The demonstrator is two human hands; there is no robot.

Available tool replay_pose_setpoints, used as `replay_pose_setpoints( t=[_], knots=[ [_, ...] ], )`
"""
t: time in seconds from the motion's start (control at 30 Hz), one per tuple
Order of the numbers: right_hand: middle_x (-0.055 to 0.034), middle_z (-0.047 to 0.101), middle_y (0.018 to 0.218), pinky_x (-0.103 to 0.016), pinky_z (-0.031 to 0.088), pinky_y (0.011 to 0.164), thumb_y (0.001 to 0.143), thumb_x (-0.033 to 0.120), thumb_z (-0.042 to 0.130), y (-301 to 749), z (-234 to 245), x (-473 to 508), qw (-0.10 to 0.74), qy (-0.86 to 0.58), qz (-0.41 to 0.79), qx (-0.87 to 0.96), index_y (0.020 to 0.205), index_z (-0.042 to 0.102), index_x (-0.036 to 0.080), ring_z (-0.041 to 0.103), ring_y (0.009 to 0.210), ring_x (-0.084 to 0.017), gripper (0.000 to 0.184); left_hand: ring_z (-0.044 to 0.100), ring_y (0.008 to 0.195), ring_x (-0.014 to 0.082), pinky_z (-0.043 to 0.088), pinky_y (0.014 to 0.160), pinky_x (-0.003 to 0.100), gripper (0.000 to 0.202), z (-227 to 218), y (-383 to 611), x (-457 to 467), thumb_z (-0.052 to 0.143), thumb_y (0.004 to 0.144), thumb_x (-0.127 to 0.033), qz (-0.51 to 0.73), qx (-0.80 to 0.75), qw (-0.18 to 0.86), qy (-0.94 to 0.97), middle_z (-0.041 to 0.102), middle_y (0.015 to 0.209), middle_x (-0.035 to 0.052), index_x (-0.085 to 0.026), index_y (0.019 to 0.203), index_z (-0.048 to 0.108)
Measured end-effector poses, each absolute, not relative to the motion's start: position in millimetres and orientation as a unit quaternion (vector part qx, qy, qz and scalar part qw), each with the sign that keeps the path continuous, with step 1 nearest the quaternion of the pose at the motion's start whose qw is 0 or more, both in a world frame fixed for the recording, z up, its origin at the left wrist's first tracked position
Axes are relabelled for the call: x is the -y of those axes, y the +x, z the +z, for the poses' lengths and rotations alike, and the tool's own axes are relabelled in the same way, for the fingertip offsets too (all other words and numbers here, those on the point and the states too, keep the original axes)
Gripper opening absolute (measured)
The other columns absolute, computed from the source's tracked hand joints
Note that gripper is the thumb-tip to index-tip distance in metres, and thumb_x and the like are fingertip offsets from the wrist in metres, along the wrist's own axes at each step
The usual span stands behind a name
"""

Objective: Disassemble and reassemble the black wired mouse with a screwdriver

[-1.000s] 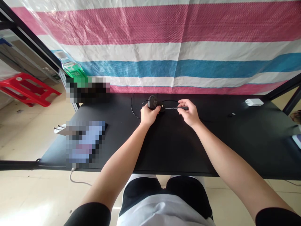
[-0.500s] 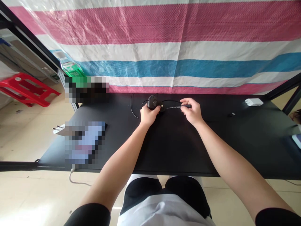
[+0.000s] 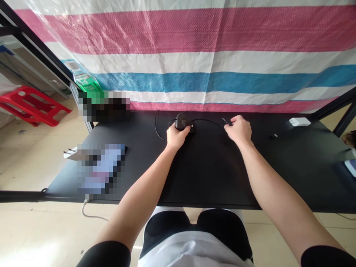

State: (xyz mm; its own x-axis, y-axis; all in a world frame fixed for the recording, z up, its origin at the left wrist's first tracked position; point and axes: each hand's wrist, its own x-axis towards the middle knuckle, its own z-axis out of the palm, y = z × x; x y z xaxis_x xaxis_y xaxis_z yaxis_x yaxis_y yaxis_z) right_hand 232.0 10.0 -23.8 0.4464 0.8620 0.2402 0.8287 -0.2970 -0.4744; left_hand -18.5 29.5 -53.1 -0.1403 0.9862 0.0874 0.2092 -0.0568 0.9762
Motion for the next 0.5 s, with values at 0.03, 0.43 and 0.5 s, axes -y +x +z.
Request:
replay_pose_setpoints(
  t=[0.03, 0.43, 0.5],
  knots=[
    [-0.0141, 0.071, 0.093, -0.045, 0.053, 0.079, 0.069, 0.027, 0.067, 233, -24, -11, 0.250, -0.817, 0.039, 0.517, 0.103, 0.063, 0.016, 0.067, 0.089, -0.032, 0.036, 0.071, 0.080, 0.0238, 0.059, 0.073, 0.033, 0.031, -53, -18, -29, 0.073, 0.065, -0.041, 0.501, -0.565, 0.388, 0.528, 0.072, 0.078, 0.0044, -0.017, 0.085, 0.070],
    [-0.0234, 0.065, 0.093, -0.056, 0.049, 0.082, 0.066, 0.045, 0.073, 237, -27, -13, 0.175, -0.833, 0.080, 0.518, 0.102, 0.060, 0.012, 0.063, 0.098, -0.042, 0.051, 0.071, 0.079, 0.0226, 0.059, 0.072, 0.032, 0.030, -51, -18, -29, 0.073, 0.066, -0.040, 0.497, -0.564, 0.391, 0.531, 0.072, 0.077, 0.0049, -0.017, 0.084, 0.070],
    [-0.0255, 0.062, 0.105, -0.057, 0.047, 0.086, 0.070, 0.041, 0.069, 231, -20, -8, 0.178, -0.828, 0.069, 0.528, 0.106, 0.058, 0.011, 0.058, 0.108, -0.043, 0.048, 0.071, 0.079, 0.0226, 0.059, 0.072, 0.033, 0.030, -50, -18, -28, 0.073, 0.065, -0.040, 0.496, -0.567, 0.388, 0.531, 0.072, 0.077, 0.0048, -0.017, 0.084, 0.070]
  ],
)
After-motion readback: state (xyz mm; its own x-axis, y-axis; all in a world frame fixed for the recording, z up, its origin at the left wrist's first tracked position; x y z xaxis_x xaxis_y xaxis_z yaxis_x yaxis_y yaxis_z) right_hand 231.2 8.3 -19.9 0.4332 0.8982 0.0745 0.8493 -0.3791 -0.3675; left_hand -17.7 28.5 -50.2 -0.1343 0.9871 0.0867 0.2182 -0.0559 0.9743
